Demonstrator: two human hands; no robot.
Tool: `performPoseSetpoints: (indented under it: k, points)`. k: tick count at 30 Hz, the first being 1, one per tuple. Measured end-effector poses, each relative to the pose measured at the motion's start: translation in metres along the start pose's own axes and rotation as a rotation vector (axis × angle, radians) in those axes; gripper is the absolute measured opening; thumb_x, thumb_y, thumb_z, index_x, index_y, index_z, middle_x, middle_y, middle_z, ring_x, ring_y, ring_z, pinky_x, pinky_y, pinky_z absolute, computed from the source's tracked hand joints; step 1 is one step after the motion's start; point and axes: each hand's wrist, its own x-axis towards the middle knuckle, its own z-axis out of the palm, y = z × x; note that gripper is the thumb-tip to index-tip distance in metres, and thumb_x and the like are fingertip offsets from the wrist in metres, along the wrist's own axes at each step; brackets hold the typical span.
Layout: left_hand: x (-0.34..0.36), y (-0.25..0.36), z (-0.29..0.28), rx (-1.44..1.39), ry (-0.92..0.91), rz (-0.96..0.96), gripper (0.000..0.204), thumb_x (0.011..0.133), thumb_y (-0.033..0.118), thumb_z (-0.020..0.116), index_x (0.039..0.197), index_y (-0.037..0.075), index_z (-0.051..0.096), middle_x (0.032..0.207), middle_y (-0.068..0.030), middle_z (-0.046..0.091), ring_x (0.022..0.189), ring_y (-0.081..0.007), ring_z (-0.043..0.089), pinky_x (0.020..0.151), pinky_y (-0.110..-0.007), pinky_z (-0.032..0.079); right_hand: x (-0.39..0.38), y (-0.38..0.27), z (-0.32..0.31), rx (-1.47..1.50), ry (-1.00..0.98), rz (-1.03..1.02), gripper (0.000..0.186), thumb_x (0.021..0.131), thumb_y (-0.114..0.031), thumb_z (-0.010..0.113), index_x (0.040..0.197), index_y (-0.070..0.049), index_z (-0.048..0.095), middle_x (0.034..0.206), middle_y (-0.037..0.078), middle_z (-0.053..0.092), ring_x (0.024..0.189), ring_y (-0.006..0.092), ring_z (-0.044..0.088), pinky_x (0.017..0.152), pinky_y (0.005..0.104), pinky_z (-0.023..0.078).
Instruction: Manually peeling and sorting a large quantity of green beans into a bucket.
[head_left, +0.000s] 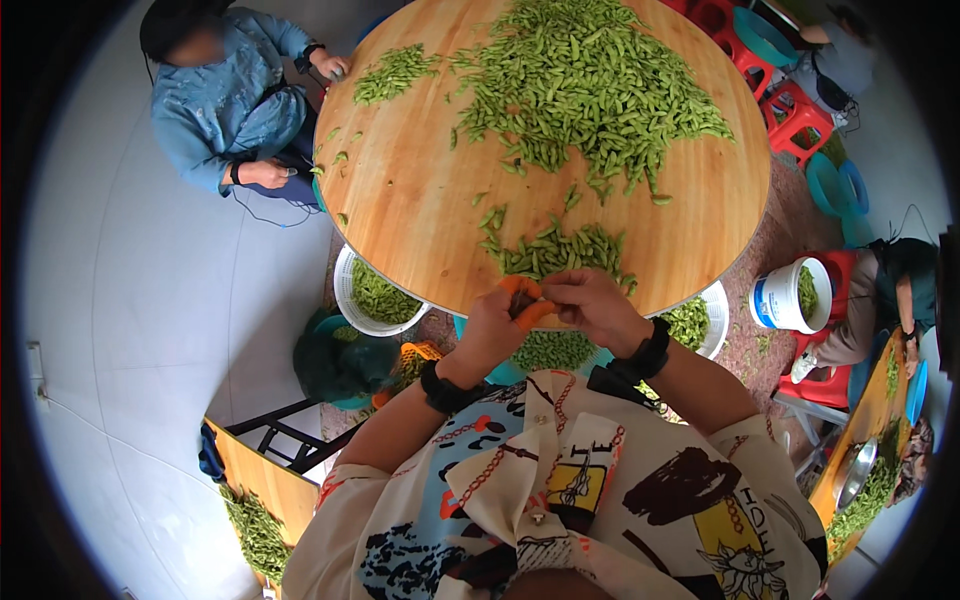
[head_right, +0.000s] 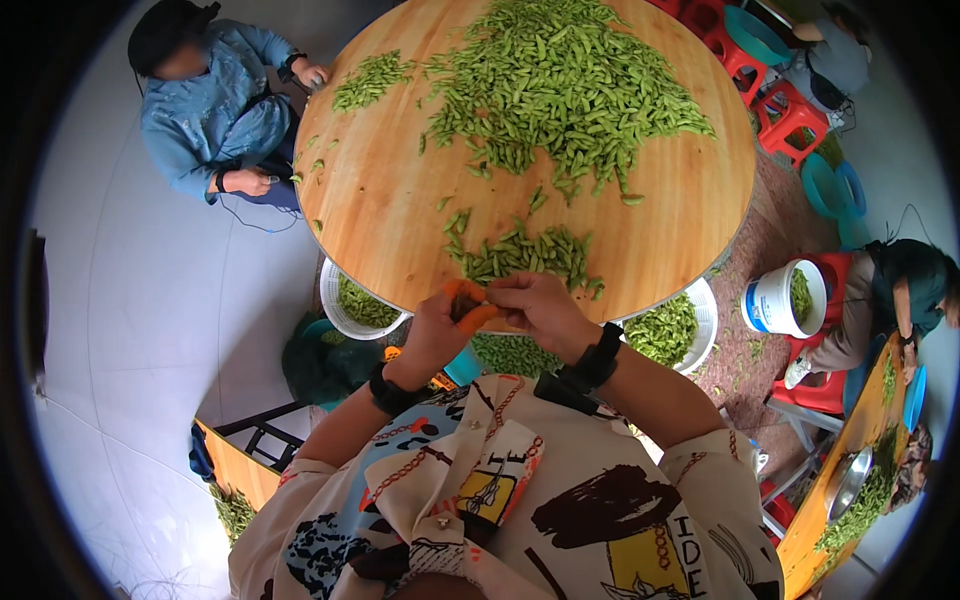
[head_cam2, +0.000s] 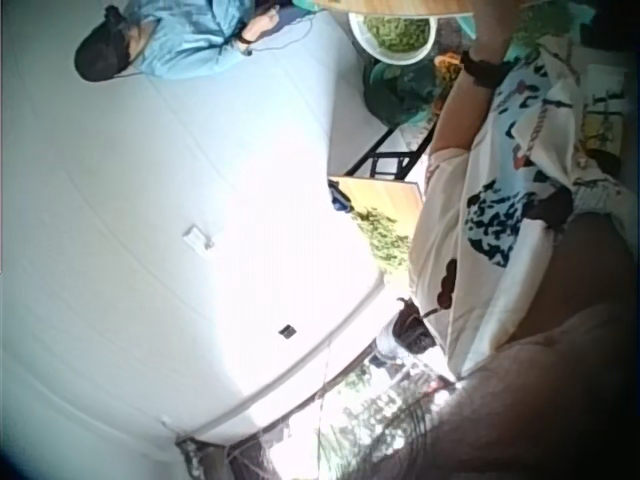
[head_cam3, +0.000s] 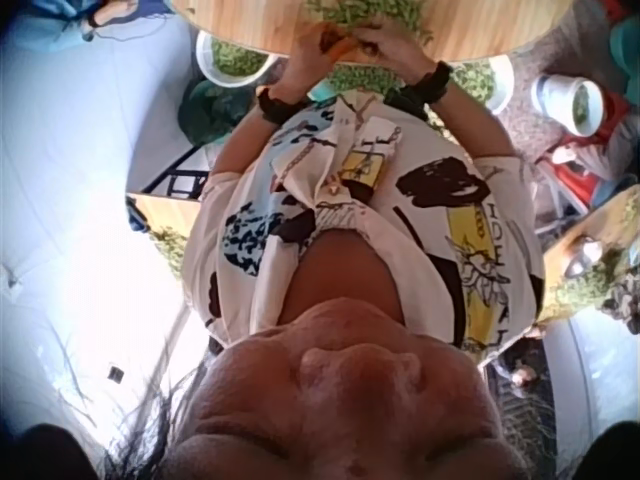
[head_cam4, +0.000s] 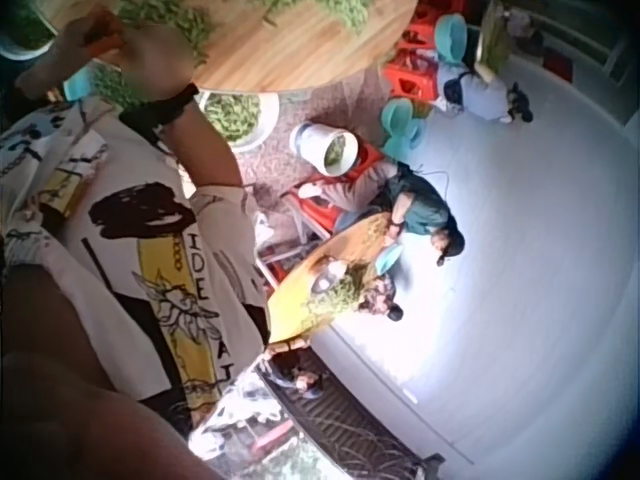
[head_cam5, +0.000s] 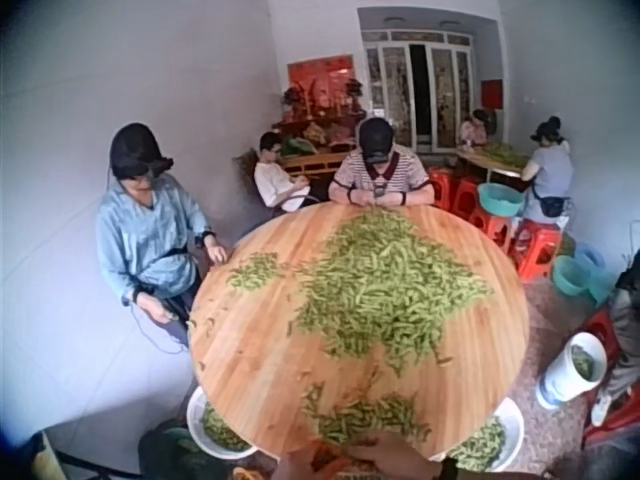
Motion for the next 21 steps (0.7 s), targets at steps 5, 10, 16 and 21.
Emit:
performPoseSetpoints:
  k: [5,10,16,21]
  points:
    - [0.002,-0.007,0.004,-0.020,-0.009,0.094,0.018,0.079,0.010,0.064,0.090,0.000,0.053,0.062,-0.0034,0.057,0.054,-0.0051,0.051,0.048,-0.021,0.041,0.000,0.001,-0.008,0.168,-0.092,0.108,0.019,0.080,-0.009,0.060,0.096,0.002,0.058,0.076,0.005,0.058,0.059,0.0092,0.053,0.053,0.0202,0.044]
    - [0.004,0.001,0.004,0.273,-0.127,0.120,0.016,0.079,0.007,0.061,0.092,-0.001,0.055,0.063,-0.0031,0.056,0.056,-0.0050,0.051,0.049,-0.022,0.040,-0.006,0.000,-0.011,0.182,-0.086,0.111,0.021,0.082,-0.008,0.057,0.100,0.003,0.056,0.079,0.004,0.057,0.063,0.0087,0.053,0.054,0.0209,0.044]
    - [0.008,0.002,0.015,0.365,-0.119,0.413,0.014,0.077,0.008,0.061,0.088,0.001,0.057,0.061,-0.0086,0.054,0.051,-0.0151,0.052,0.047,-0.025,0.041,-0.007,0.010,-0.032,0.220,-0.098,0.140,0.021,0.083,-0.007,0.055,0.102,0.002,0.055,0.080,0.003,0.056,0.067,0.0096,0.053,0.056,0.0221,0.044]
    - [0.008,-0.026,0.021,0.336,-0.197,0.516,0.011,0.075,0.006,0.060,0.086,0.004,0.058,0.062,-0.0097,0.053,0.051,-0.0200,0.051,0.047,-0.026,0.040,-0.016,0.006,-0.034,0.125,0.003,0.090,0.019,0.082,-0.007,0.056,0.099,0.001,0.055,0.080,0.003,0.056,0.067,0.0104,0.053,0.057,0.0233,0.045]
